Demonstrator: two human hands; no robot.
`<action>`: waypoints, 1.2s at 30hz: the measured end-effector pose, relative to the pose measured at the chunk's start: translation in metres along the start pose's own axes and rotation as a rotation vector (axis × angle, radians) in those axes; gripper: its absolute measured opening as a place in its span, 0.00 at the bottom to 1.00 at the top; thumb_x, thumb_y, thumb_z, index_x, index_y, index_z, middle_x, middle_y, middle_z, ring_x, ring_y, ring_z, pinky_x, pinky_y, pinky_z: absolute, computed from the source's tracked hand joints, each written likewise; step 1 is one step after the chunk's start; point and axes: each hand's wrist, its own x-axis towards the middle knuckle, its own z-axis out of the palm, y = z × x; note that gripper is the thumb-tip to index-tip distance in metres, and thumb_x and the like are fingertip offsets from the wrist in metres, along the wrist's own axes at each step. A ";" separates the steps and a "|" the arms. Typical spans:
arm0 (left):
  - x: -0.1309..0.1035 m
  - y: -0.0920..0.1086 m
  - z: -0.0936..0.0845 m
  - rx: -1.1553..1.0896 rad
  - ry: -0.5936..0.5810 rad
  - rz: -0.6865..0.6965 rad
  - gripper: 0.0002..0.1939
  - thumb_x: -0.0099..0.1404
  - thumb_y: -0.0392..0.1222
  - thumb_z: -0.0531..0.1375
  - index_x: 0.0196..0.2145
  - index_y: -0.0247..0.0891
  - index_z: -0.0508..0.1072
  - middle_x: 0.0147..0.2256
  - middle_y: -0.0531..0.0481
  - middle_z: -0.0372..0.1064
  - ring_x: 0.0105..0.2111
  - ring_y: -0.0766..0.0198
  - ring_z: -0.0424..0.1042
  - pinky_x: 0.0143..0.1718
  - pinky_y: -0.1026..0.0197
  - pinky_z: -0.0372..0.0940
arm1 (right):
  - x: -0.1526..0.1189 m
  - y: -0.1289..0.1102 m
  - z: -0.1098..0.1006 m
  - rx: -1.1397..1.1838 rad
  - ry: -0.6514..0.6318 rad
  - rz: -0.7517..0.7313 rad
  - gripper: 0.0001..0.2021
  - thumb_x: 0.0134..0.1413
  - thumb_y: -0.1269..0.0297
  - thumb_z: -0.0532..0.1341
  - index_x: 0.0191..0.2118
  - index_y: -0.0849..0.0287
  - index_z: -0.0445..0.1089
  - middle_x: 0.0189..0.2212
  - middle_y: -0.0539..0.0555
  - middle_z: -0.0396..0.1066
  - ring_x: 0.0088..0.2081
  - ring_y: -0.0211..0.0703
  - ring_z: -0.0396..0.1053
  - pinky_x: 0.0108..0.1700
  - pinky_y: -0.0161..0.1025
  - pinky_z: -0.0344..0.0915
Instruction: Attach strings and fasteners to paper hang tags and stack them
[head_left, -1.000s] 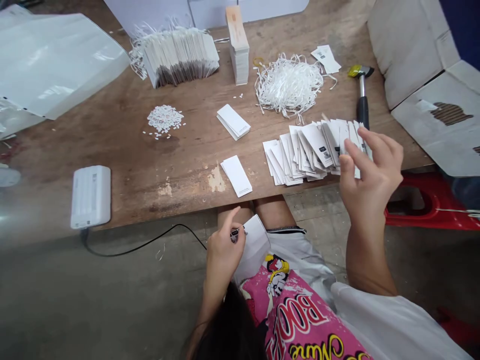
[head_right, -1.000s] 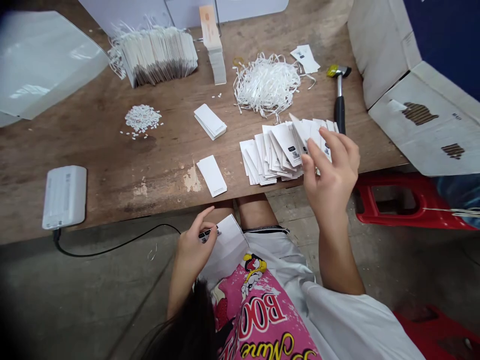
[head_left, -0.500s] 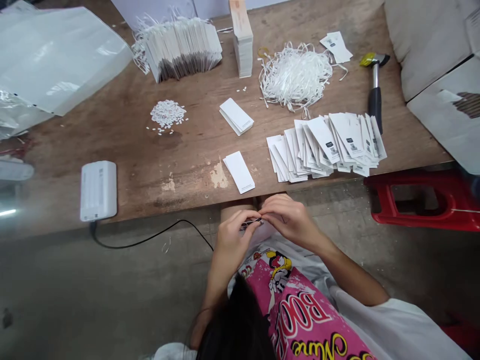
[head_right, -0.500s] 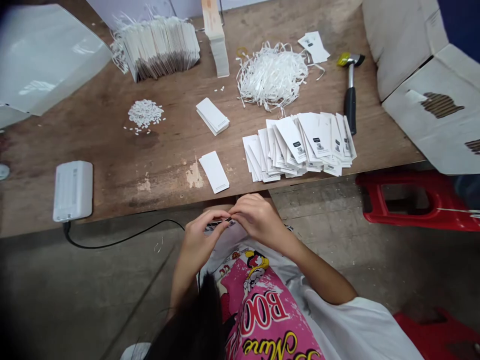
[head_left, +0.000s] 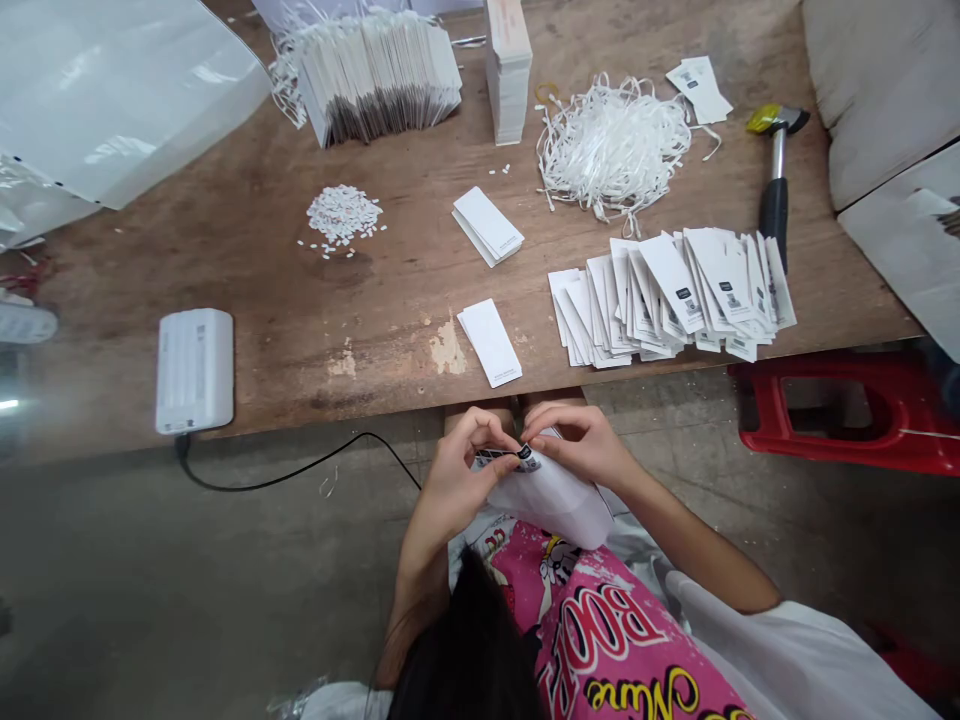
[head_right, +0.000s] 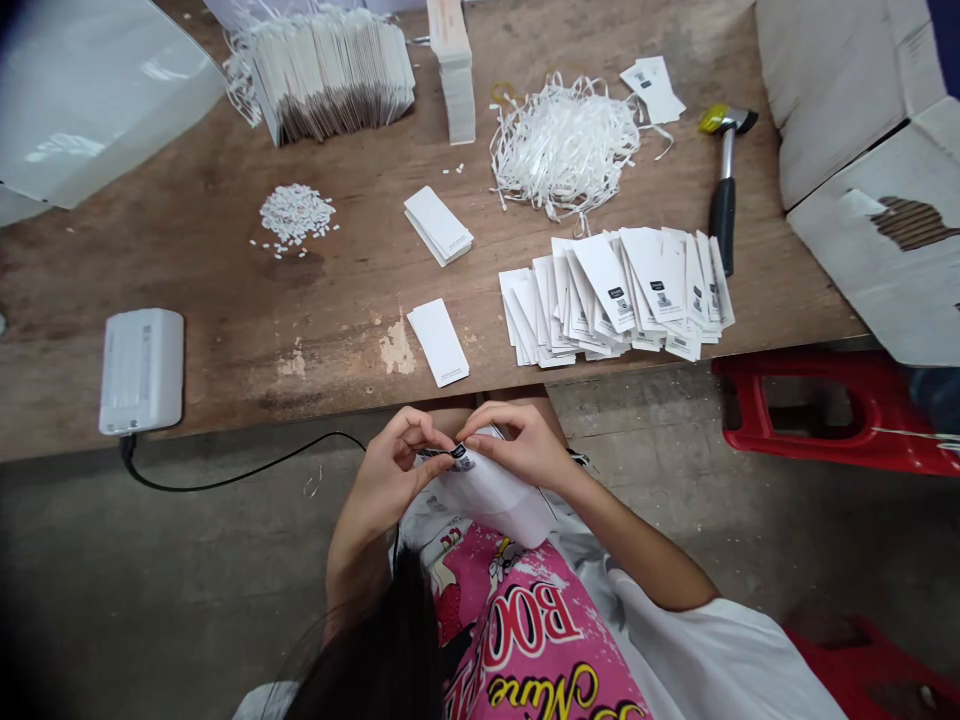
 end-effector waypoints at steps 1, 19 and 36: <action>0.000 0.001 -0.001 -0.013 -0.002 -0.015 0.15 0.56 0.37 0.67 0.33 0.39 0.62 0.30 0.54 0.73 0.33 0.67 0.73 0.37 0.66 0.64 | 0.000 -0.004 0.000 -0.103 0.015 -0.121 0.05 0.54 0.64 0.65 0.33 0.58 0.77 0.34 0.56 0.74 0.38 0.42 0.71 0.42 0.41 0.67; 0.022 -0.010 -0.004 -0.360 -0.314 -0.137 0.29 0.48 0.41 0.72 0.39 0.41 0.57 0.33 0.58 0.56 0.27 0.76 0.64 0.28 0.71 0.62 | 0.029 -0.022 -0.017 -0.257 -0.287 -0.622 0.06 0.56 0.62 0.64 0.32 0.57 0.77 0.29 0.53 0.73 0.38 0.40 0.71 0.43 0.44 0.64; 0.012 0.005 0.012 1.277 0.236 0.083 0.32 0.62 0.31 0.51 0.64 0.45 0.57 0.40 0.47 0.64 0.35 0.59 0.67 0.37 0.58 0.63 | 0.111 -0.040 -0.023 -0.806 -0.305 -0.247 0.06 0.56 0.75 0.57 0.34 0.62 0.71 0.32 0.54 0.73 0.36 0.40 0.67 0.41 0.37 0.61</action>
